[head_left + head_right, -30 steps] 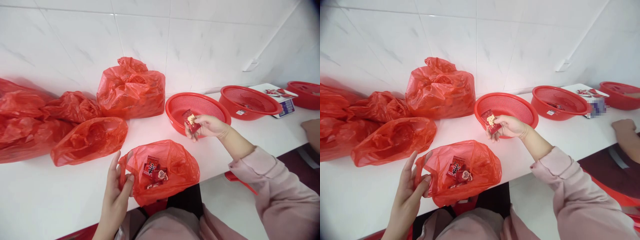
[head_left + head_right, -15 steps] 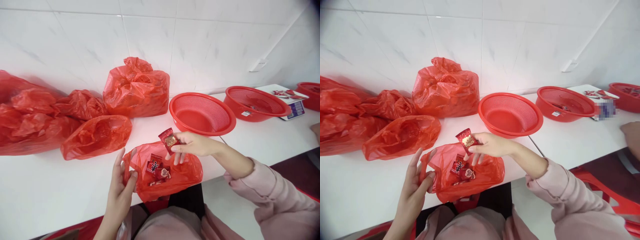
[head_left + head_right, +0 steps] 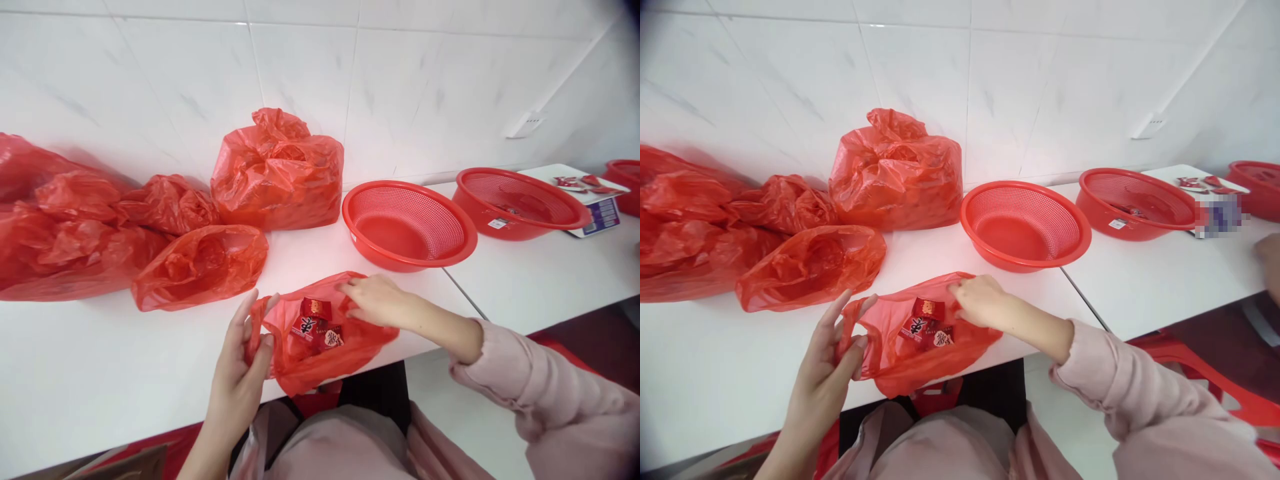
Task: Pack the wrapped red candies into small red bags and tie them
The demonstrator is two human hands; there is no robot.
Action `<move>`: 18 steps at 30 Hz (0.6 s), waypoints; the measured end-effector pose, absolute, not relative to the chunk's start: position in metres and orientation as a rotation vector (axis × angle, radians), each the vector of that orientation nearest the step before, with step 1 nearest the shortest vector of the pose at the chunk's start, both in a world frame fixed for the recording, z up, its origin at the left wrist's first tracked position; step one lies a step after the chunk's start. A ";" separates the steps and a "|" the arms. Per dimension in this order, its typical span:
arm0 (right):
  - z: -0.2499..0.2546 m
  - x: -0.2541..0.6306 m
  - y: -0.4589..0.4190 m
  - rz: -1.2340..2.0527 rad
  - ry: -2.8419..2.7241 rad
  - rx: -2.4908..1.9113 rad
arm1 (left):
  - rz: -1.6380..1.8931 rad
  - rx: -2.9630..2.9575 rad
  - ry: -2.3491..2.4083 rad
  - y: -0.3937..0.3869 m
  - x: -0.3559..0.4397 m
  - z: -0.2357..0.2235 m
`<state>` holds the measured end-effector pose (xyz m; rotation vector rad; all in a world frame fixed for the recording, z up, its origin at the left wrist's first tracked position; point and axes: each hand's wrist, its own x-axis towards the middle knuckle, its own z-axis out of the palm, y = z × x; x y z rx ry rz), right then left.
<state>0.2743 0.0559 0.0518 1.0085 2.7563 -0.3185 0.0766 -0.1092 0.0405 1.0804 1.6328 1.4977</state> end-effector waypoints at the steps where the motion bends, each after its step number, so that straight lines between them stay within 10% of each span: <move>1: 0.052 0.280 0.057 -0.205 2.686 1.005 | 1.467 1.109 1.681 -0.111 0.073 0.043; 7: 0.069 0.314 0.063 -0.172 2.645 0.883 | 1.116 1.257 1.879 -0.113 0.040 0.042; 12: 0.115 0.330 0.067 -0.836 3.103 1.074 | 0.896 1.396 1.827 -0.101 0.012 0.064; 18: 0.142 0.327 0.071 -1.406 3.285 1.466 | 1.554 1.367 1.636 -0.096 0.026 0.125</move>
